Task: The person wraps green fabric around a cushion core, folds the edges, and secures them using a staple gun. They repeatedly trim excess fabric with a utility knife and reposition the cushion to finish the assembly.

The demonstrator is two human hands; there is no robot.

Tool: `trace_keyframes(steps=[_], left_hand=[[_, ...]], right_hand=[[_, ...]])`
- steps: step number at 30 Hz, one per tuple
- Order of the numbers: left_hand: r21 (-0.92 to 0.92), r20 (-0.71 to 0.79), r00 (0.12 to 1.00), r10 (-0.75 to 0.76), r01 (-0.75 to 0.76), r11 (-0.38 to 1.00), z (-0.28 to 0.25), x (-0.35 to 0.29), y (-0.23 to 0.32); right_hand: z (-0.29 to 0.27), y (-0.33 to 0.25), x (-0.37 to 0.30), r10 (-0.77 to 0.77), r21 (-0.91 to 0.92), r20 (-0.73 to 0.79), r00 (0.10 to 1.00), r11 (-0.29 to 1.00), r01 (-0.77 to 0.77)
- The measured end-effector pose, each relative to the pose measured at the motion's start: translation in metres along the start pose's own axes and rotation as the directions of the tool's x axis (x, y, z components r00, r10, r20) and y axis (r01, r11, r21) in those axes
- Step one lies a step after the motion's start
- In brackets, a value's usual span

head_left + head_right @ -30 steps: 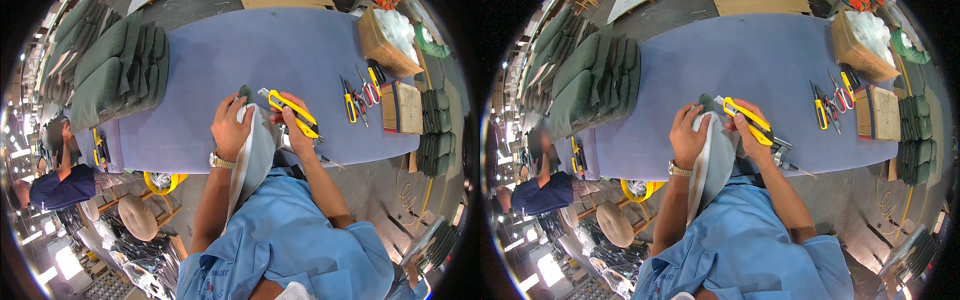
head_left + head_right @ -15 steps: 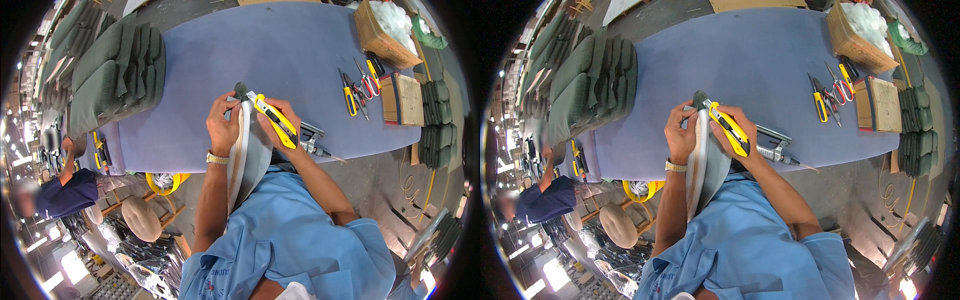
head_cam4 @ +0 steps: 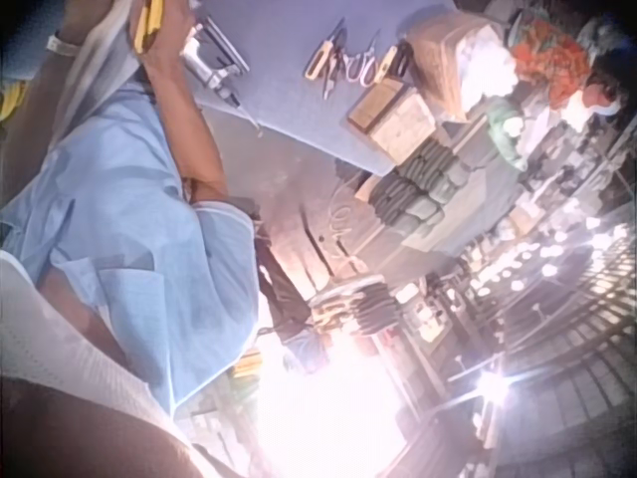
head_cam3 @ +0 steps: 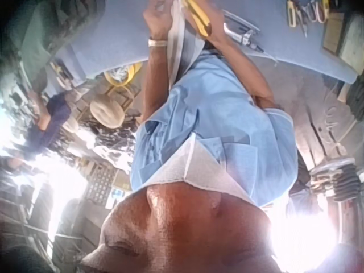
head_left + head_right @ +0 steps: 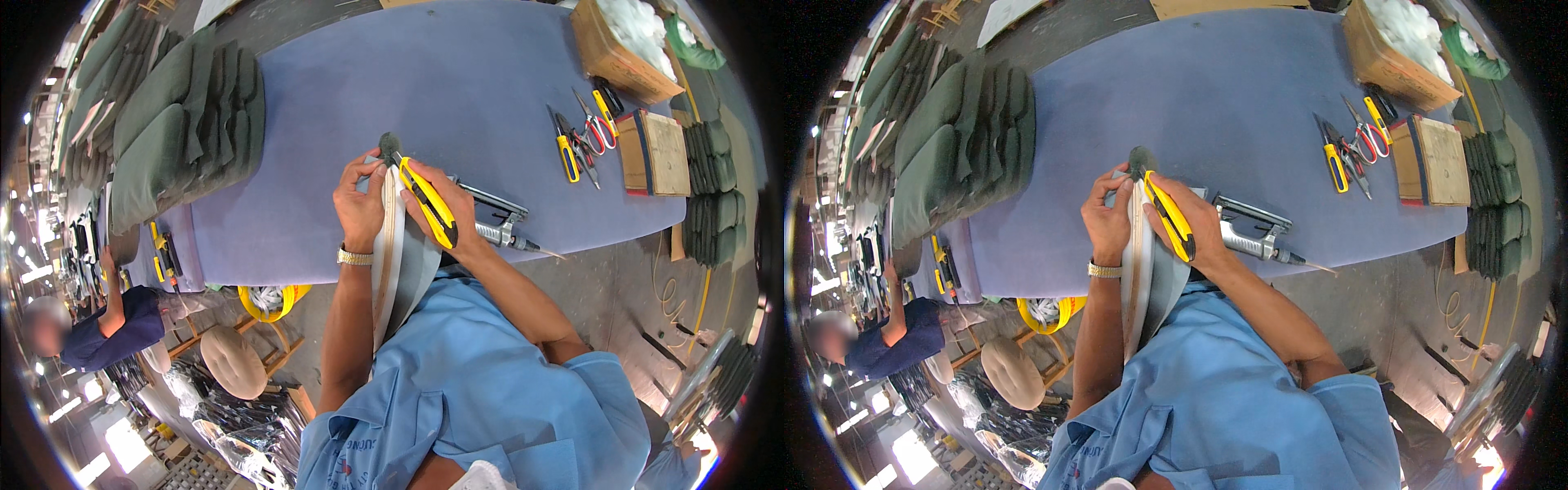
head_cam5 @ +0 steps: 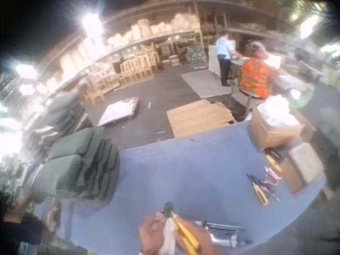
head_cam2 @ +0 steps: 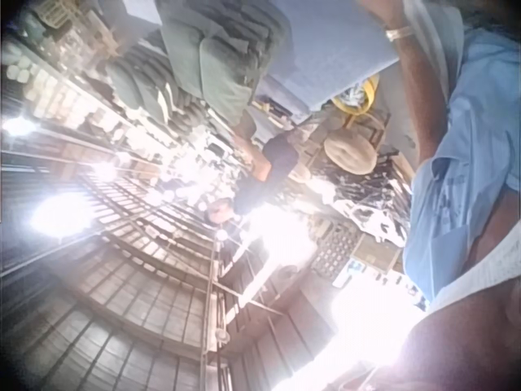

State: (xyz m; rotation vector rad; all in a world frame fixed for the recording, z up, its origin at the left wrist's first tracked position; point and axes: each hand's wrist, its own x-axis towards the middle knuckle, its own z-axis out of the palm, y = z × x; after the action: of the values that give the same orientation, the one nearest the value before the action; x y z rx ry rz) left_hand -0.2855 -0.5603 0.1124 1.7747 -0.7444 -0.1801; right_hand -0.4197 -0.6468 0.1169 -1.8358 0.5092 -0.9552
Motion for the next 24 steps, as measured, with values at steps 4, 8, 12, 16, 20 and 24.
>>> trace_keyframes(steps=[4,8,12,16,20,24], left_hand=[[-0.016,-0.007,1.0,-0.027,0.027,1.0,0.0,-0.001,-0.008],[-0.013,-0.008,1.0,-0.026,0.026,1.0,0.0,-0.001,-0.007],[0.015,-0.012,0.999,-0.036,0.036,0.999,0.002,0.001,-0.003],[-0.024,-0.025,1.0,0.002,-0.002,1.0,0.005,0.0,-0.005],[-0.063,-0.031,1.0,0.0,-0.002,0.998,0.007,0.0,-0.007],[-0.051,-0.021,1.0,0.005,-0.006,0.999,0.008,0.0,-0.005]], right_hand=[[0.003,0.003,-0.003,-0.006,-0.02,0.0,1.0,1.0,0.006],[0.006,0.005,-0.005,0.003,-0.046,0.001,1.0,0.999,-0.003],[0.008,0.002,-0.005,-0.01,-0.048,0.009,1.0,0.999,0.011],[0.004,-0.001,-0.007,-0.013,-0.068,0.04,0.999,0.998,0.016],[0.001,-0.002,-0.011,0.034,-0.065,0.1,0.994,0.998,-0.027],[-0.005,-0.005,-0.012,0.075,-0.092,0.136,0.988,0.994,-0.063]])
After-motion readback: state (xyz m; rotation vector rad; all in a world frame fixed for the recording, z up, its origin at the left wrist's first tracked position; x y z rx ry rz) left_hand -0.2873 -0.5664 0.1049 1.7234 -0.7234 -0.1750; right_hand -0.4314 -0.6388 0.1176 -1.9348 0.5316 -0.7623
